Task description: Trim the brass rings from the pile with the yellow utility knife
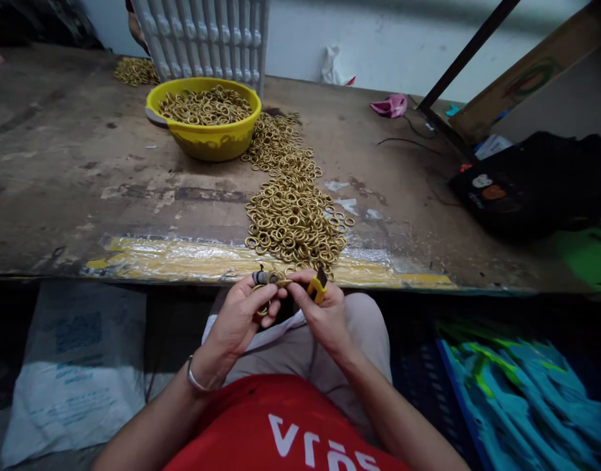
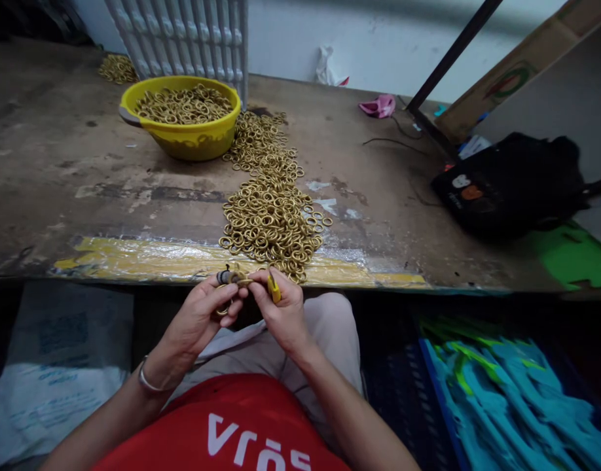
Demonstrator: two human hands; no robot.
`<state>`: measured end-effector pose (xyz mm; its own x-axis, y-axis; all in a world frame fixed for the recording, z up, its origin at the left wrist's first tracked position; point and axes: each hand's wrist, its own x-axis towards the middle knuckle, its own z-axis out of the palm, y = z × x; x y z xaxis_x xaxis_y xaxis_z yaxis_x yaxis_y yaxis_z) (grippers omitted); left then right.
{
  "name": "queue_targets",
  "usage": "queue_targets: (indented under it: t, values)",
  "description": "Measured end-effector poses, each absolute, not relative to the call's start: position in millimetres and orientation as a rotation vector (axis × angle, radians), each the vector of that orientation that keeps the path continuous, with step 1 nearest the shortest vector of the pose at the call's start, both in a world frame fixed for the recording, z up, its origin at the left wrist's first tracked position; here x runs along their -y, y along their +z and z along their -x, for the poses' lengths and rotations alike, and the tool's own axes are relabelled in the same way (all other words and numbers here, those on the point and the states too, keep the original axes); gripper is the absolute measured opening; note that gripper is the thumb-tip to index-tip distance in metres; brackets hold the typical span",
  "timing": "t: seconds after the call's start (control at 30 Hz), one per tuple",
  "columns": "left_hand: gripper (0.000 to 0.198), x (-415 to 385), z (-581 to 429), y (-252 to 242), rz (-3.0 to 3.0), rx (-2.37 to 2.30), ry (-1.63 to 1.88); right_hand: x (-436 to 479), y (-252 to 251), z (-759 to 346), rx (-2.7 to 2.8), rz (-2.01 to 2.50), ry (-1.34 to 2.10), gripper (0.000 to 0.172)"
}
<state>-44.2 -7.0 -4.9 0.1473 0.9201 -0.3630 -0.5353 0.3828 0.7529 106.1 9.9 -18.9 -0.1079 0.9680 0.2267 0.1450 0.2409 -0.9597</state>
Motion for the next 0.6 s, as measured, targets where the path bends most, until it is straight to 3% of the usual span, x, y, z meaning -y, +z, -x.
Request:
queue_targets:
  t: [0.33, 0.6]
  values:
    - [0.026, 7.3, 53.1, -6.1, -0.888, -1.338, 1.272, -17.6, -22.2, -105.6, 1.436, 1.120, 1.097, 0.009]
    - [0.025, 1.9, 61.5, -5.0, -0.973, -1.119, 0.957, -19.5, -21.0, -105.5, 1.437, 1.063, 1.201, 0.011]
